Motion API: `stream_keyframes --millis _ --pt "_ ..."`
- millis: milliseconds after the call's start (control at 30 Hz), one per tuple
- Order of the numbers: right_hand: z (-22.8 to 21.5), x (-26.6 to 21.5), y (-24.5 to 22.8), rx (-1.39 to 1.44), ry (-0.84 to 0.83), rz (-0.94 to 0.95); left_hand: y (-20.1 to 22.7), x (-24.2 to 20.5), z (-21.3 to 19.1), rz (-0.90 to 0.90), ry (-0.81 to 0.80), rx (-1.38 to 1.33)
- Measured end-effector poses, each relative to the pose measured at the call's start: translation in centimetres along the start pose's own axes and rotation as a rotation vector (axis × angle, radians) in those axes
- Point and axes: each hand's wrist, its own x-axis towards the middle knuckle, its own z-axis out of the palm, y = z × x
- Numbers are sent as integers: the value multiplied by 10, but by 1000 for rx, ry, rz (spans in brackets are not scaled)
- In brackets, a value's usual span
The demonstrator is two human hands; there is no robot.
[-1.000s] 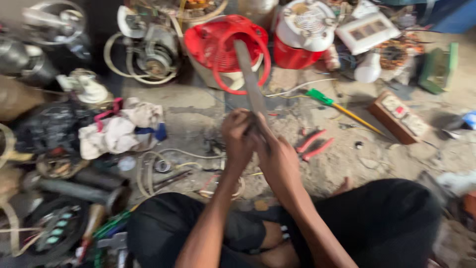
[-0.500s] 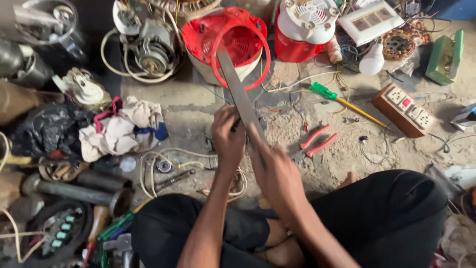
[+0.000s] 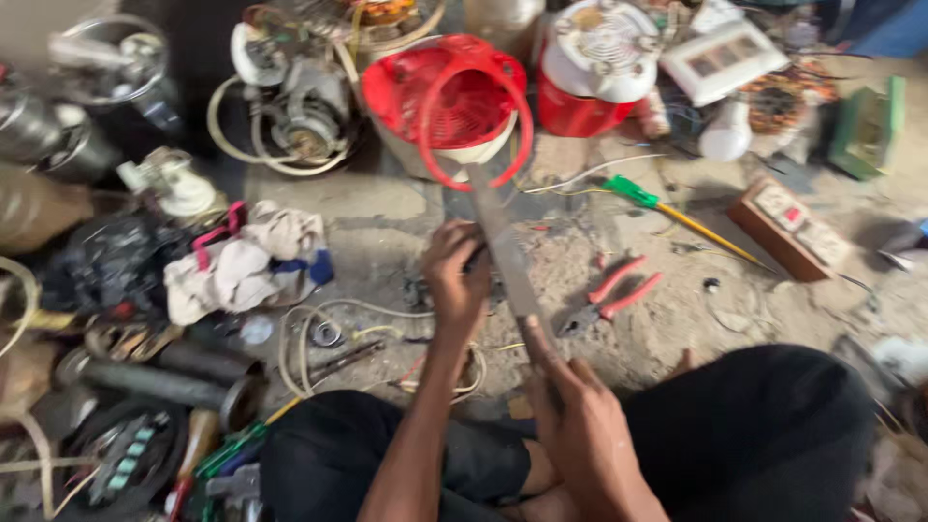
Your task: The person repairs an electric motor by filing the housing, pulling at components with pliers, and inserting a screwdriver into the assembly while sitting on a workshop floor.
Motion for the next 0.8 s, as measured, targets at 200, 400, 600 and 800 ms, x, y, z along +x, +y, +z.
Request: stream_keyframes --millis 200,400,600,800 --pt "14 47 7 -95 -18 18 1 -9 9 9 -23 -59" --pt "-9 -3 -11 35 134 -164 12 2 8 36 -68 41" --pt "17 67 0 -62 -11 56 11 -4 8 21 -48 -86" --pt "2 -2 2 -52 -13 146 7 0 2 52 -42 11"
